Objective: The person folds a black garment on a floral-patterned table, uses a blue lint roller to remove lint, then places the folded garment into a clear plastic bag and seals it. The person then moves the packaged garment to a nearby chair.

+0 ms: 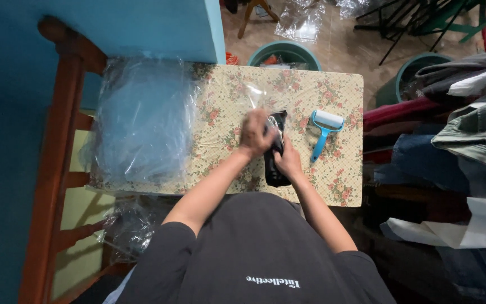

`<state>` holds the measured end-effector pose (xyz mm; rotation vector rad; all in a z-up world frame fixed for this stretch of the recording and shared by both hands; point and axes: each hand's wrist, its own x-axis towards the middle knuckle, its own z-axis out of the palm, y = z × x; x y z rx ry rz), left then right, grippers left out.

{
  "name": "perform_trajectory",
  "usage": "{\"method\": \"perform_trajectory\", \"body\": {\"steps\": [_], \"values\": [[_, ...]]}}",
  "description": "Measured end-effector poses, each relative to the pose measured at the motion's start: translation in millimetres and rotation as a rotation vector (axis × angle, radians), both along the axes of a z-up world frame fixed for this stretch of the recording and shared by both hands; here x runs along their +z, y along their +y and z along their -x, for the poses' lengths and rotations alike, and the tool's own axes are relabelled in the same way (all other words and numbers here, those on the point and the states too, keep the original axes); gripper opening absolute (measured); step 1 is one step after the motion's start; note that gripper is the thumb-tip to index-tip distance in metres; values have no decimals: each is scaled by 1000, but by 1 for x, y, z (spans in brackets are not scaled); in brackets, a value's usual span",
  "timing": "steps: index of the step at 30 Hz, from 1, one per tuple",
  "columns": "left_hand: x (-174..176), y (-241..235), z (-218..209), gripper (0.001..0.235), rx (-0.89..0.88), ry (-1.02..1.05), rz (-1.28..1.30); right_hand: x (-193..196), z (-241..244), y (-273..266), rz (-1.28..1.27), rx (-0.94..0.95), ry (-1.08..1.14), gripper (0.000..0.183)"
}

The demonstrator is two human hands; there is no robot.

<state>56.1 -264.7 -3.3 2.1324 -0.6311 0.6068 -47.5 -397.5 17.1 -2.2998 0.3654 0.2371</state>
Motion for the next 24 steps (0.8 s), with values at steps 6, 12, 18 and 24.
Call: {"method": "perform_trajectory", "body": {"steps": [6,12,18,24], "values": [[-115,51,-12,117,372,1145,325,-9,-3,1,-33,26,89,72],[-120,52,-4,113,144,1316,650,-30,-7,12,-32,99,104,65],[-90,50,2,109,67,1459,20,-65,-8,27,116,268,-79,67],[-30,42,20,83,-80,1416,337,-69,-16,18,214,202,-335,65]]}}
